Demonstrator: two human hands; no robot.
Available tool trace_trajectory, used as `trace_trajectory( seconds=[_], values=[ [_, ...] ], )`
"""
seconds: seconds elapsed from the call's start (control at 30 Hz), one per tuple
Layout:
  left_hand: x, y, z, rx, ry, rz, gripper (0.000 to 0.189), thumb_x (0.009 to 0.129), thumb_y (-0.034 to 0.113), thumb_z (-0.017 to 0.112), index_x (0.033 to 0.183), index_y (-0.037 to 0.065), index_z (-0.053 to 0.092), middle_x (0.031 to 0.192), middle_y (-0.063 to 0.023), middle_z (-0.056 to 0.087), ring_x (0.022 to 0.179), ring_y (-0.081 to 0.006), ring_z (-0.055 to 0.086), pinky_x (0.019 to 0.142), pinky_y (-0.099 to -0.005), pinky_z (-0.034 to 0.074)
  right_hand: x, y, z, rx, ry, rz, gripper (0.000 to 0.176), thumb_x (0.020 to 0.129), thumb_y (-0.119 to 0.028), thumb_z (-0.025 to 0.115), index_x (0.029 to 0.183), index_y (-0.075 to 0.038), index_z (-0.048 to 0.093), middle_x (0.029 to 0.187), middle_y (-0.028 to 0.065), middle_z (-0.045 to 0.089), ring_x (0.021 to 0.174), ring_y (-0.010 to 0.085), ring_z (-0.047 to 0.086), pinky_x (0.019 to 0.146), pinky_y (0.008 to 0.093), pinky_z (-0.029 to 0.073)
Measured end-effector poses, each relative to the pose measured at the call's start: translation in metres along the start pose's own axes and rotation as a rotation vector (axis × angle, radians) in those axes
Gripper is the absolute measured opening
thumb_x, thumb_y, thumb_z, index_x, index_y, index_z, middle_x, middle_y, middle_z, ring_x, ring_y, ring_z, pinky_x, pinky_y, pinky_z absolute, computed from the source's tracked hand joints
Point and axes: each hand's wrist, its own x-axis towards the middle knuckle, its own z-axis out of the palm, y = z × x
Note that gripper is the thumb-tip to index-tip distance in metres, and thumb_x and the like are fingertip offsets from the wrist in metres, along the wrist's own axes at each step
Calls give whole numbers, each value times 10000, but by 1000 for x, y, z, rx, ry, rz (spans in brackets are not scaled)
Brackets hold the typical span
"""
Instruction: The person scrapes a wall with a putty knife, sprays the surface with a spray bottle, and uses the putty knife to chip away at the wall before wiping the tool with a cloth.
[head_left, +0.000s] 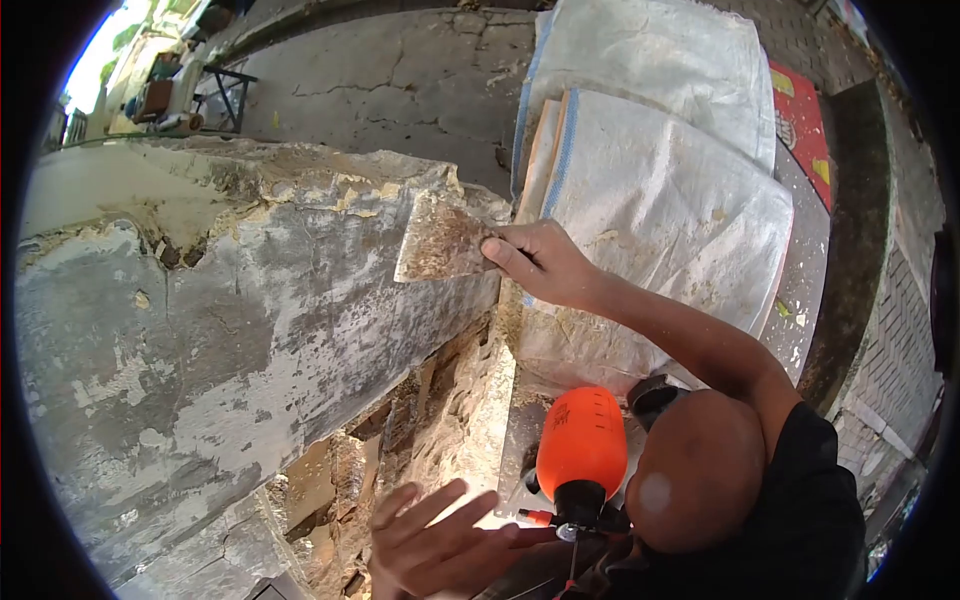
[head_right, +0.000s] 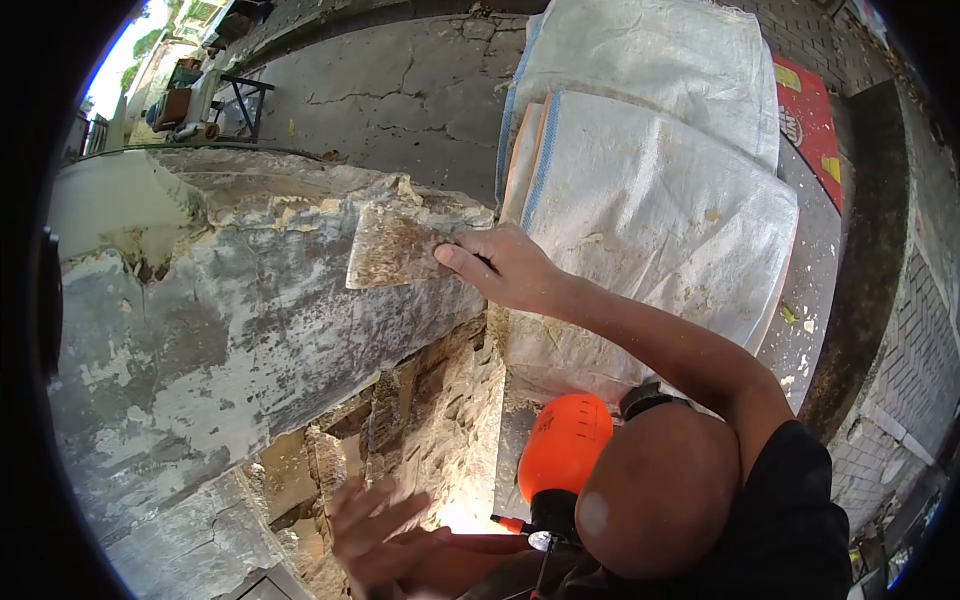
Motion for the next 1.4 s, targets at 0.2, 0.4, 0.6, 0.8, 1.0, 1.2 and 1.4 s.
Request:
trace_trajectory(
  seconds=[0.2, 0.4, 0.6, 0.8, 1.0, 1.2, 1.4],
  values=[
    [53, -41, -32, 980, 566, 355, 244, 878, 78, 558, 893, 255, 726, 1406, -76, 598, 1461, -359, 356, 1234, -639, 55, -7, 6, -5, 88, 5, 51, 612, 1058, -466, 470, 644, -23, 554, 481, 74, 461, 419, 167, 423, 442, 382, 347],
    [84, -61, -18, 1113, 705, 148, 269, 945, 179, 514, 1125, 257, 699, 1426, -198, 557, 1515, -416, 193, 1234, -601, -51, -11, 14, -3, 10, 13, 72, 606, 1055, -463, 480, 638, -24, 500, 484, 97, 432, 414, 197, 395, 449, 402, 338],
    [88, -88, -15, 1201, 813, 381, 340, 1044, 312, 388, 1151, 153, 669, 1387, -245, 571, 1465, -454, 294, 1237, -584, 12, -5, 15, 2, 47, -3, 76, 581, 1048, -460, 494, 674, -22, 567, 506, 112, 473, 432, 223, 472, 462, 396, 386],
    [85, -97, -17, 1101, 920, 479, 445, 1047, 381, 344, 1113, 96, 680, 1309, -245, 628, 1401, -454, 418, 1234, -595, 69, 1, 5, -6, 51, -15, 54, 556, 1049, -440, 496, 705, -12, 583, 529, 134, 487, 448, 250, 510, 468, 401, 398],
    [77, -100, -14, 1086, 917, 458, 446, 1017, 428, 349, 1110, 126, 665, 1297, -204, 646, 1395, -486, 407, 1226, -623, 47, 3, 3, -14, -71, -1, 42, 519, 1043, -417, 512, 730, -17, 613, 557, 148, 518, 479, 280, 550, 480, 408, 411],
    [68, -95, -8, 1037, 826, 381, 315, 994, 427, 389, 1114, 245, 616, 1351, -80, 608, 1438, -489, 323, 1193, -677, -52, 15, -54, -18, 32, 4, -44, 435, 1034, -347, 568, 792, -1, 674, 554, 126, 522, 457, 225, 498, 474, 359, 406],
    [61, -79, -3, 945, 754, 268, 149, 973, 407, 506, 936, 356, 641, 1324, 116, 621, 1487, -372, 290, 1186, -641, -160, 3, -41, -15, -10, 44, 15, 453, 1047, -330, 550, 753, 4, 635, 531, 102, 473, 458, 158, 446, 463, 338, 378]
  ],
)
